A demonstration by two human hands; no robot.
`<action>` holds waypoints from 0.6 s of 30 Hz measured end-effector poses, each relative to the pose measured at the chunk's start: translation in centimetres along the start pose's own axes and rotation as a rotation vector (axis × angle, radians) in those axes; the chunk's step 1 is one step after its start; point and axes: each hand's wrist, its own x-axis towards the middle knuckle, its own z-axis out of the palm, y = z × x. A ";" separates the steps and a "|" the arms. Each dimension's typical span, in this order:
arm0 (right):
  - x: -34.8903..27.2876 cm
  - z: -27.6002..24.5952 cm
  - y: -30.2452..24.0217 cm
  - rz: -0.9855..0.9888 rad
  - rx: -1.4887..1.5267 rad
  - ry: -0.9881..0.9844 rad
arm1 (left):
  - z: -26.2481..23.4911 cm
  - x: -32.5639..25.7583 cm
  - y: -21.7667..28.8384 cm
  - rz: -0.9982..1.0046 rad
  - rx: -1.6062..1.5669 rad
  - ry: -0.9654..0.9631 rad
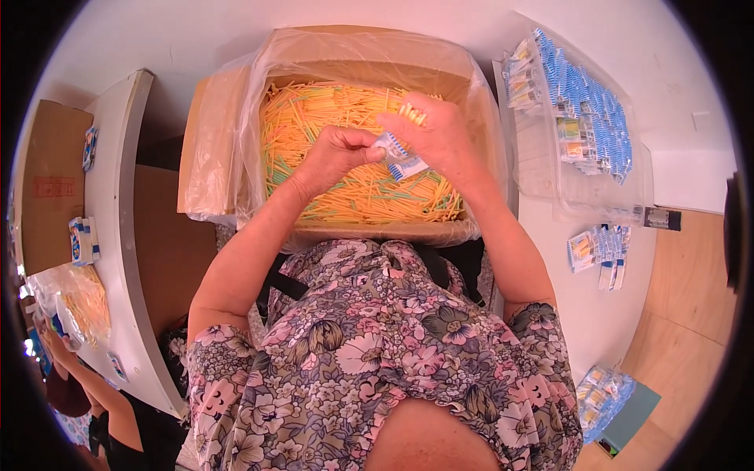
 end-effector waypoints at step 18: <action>-0.6 -0.1 -0.6 -0.268 -0.157 0.115 | -0.1 0.2 -0.2 -0.003 -0.059 0.002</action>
